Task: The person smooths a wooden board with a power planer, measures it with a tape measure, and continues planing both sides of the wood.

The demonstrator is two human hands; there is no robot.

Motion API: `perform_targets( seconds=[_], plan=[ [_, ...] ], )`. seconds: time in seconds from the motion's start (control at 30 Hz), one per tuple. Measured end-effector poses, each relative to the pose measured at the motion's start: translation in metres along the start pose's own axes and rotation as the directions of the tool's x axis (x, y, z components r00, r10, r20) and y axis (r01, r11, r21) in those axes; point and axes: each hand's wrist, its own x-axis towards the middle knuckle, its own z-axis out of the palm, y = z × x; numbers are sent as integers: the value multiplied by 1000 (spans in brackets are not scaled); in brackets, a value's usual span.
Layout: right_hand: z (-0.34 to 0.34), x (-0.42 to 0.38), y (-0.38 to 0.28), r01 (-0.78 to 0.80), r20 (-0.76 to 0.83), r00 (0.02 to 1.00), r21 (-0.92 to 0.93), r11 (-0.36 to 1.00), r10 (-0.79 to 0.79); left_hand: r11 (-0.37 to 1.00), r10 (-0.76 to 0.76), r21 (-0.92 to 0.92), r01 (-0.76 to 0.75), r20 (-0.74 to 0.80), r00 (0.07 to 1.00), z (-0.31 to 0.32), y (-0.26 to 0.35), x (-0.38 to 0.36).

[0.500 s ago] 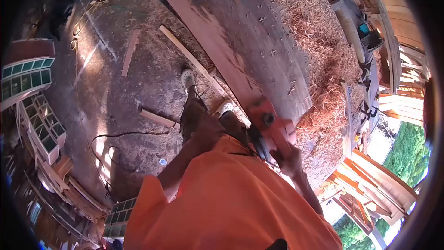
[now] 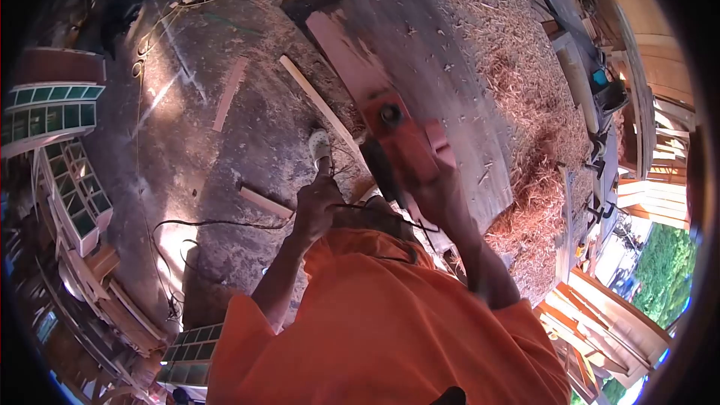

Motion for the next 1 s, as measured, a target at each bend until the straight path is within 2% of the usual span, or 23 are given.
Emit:
perform_targets(
  seconds=[0.03, 0.13, 0.2, 0.27, 0.3, 0.33, 0.47, 0.57, 0.63, 0.73, 0.77, 0.8, 0.83, 0.87, 0.9, 0.93, 1.0],
  plan=[
    [2, 20, -12, -7, 33, 999, -8, 1000, 8, 991, -111, -74, 110, -4, 994, -4, -3, -2],
    [9, 79, -62, 28, -18, 999, 5, 1000, -28, 951, 143, 294, -95, -147, 979, -13, -26, -4],
    [14, 111, -92, -3, -19, 1000, 2, 1000, 4, 967, 18, 255, 23, -158, 987, -12, -49, -14],
    [31, 152, -94, 79, -33, 996, -50, 996, -81, 964, -77, 240, 114, -157, 985, -18, -57, -15],
    [50, 180, -76, 185, -45, 981, -100, 978, -191, 959, -110, 244, 145, -153, 982, -21, -56, -15],
    [55, 193, -82, 225, -47, 972, -121, 967, -232, 953, -144, 246, 177, -146, 979, -24, -55, -15],
    [60, 235, -124, 283, -86, 952, -120, 952, -294, 964, -39, 253, 85, -180, 983, -36, -56, -5],
    [47, 238, -159, 124, 16, 992, 13, 992, -124, 946, 73, 324, 4, -225, 972, -47, -47, 8],
    [50, 222, -132, 310, -24, 946, -237, 921, -324, 950, 97, 311, -14, -253, 963, -54, -46, 11],
    [49, 182, -87, 507, 43, 797, -591, 628, -603, 940, 166, 336, -57, -307, 937, -56, -59, 3],
    [37, 156, -77, 506, 54, 815, -552, 664, -576, 916, 168, 400, -39, -294, 941, -53, -62, -3],
    [21, 125, -77, 500, 65, 833, -512, 698, -549, 932, 139, 361, -38, -257, 956, -45, -63, -8],
    [11, 84, -67, 504, -111, 833, -248, 827, -541, 945, 111, 324, -34, -222, 969, -35, -66, -15],
    [2, 48, -45, 462, -105, 866, -208, 862, -490, 956, 87, 291, -30, -184, 979, -29, -68, -20],
    [-6, 9, -19, 380, -50, 915, -228, 896, -401, 953, 75, 303, -27, -148, 986, -18, -61, -23],
    [-11, -29, 11, 296, 18, 953, -288, 911, -304, 985, 75, 166, -52, -136, 988, 4, -67, -31],
    [-26, -105, 54, 147, 50, 989, -299, 943, -138, 978, 172, 124, -169, -14, 985, 38, -57, -38]
  ],
)
